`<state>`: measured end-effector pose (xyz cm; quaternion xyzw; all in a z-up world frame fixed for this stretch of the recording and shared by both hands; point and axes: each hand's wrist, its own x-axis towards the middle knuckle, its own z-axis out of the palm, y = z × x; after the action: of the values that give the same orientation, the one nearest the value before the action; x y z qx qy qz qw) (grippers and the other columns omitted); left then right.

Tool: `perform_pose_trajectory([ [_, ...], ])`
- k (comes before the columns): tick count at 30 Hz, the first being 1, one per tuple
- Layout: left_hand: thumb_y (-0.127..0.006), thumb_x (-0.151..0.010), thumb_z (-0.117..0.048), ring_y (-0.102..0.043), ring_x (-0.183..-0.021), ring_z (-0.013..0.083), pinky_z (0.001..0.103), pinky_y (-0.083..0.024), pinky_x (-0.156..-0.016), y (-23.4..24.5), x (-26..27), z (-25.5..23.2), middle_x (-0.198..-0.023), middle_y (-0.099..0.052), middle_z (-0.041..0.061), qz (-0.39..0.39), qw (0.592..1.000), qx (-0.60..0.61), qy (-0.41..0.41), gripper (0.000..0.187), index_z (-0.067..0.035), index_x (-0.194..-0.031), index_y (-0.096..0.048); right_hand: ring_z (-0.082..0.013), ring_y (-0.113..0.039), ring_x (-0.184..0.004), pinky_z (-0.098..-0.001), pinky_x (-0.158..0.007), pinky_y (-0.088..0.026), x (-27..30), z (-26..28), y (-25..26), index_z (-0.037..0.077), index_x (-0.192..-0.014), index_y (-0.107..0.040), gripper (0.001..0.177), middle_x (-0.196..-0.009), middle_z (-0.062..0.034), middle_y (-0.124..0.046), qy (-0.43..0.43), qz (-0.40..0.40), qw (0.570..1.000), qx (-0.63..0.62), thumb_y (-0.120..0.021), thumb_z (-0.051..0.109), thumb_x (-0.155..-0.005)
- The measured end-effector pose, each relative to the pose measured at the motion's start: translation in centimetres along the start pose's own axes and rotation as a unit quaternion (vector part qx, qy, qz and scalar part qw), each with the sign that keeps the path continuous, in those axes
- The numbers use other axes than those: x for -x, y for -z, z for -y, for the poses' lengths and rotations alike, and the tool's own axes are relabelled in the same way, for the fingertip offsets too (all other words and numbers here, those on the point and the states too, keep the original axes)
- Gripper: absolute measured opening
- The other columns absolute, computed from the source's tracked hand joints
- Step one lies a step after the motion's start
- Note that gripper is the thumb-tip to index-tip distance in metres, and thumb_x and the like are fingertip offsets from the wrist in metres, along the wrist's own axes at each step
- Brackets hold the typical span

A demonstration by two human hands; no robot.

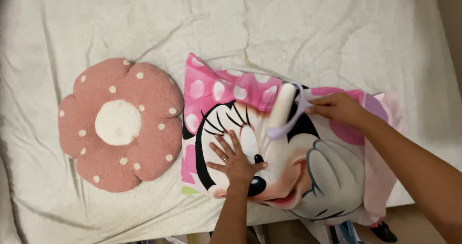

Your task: The recorder uses a lint roller to clean several pillows and a nursing pillow on a bed, including peeling off used sheets.

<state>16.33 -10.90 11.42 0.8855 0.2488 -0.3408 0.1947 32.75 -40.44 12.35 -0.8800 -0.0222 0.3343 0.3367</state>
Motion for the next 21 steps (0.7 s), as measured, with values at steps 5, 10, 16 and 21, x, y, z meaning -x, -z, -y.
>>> perform_pose_trajectory([
  [5,-0.095,-0.051,-0.066,0.03,-0.151,0.0475,0.086,0.005,-0.107,-0.1,-1.4,0.2,-0.168,0.028,0.021,0.009,1.0,0.013,0.001,0.166,-0.021,-0.161,0.02,-0.0129,-0.052,-0.06,-0.0314,-0.055,-0.043,-7.6,7.3,-3.0,0.006,-0.114,-0.082,0.044,-0.071,-0.009,-0.065,0.011,0.048,0.995,-0.085,-0.082,0.038,-0.083],
  [10,-0.095,-0.052,-0.067,0.032,-0.15,0.0503,0.087,0.006,-0.105,-0.6,-2.6,0.5,-0.166,0.031,0.025,0.055,0.998,0.016,0.012,0.167,-0.018,-0.161,0.022,-0.0132,-0.051,-0.06,-0.0319,-0.057,-0.042,-14.7,13.2,-7.2,0.008,-0.109,-0.083,0.041,-0.07,-0.0075,-0.066,0.086,0.078,0.992,-0.055,-0.081,0.04,-0.085],
  [16,-0.096,-0.05,-0.066,0.031,-0.15,0.0491,0.087,0.009,-0.105,-0.9,-3.0,0.8,-0.166,0.03,0.025,0.041,0.998,0.037,-0.01,0.168,-0.017,-0.162,0.02,-0.0301,-0.071,-0.085,-0.0411,-0.079,-0.053,-18.4,22.4,-16.4,0.016,-0.104,-0.083,0.045,-0.095,-0.0154,-0.077,0.138,0.067,0.978,0.142,-0.075,0.055,-0.083],
  [21,-0.096,-0.049,-0.065,0.032,-0.15,0.0498,0.087,0.012,-0.104,-0.7,-3.0,0.9,-0.167,0.03,0.023,0.056,0.997,0.045,-0.021,0.168,-0.019,-0.163,0.019,-0.0316,-0.068,-0.078,-0.0422,-0.066,-0.051,-19.5,21.5,-21.4,0.016,-0.107,-0.082,0.044,-0.09,-0.0168,-0.075,0.285,-0.054,0.954,0.076,-0.076,0.052,-0.082],
])
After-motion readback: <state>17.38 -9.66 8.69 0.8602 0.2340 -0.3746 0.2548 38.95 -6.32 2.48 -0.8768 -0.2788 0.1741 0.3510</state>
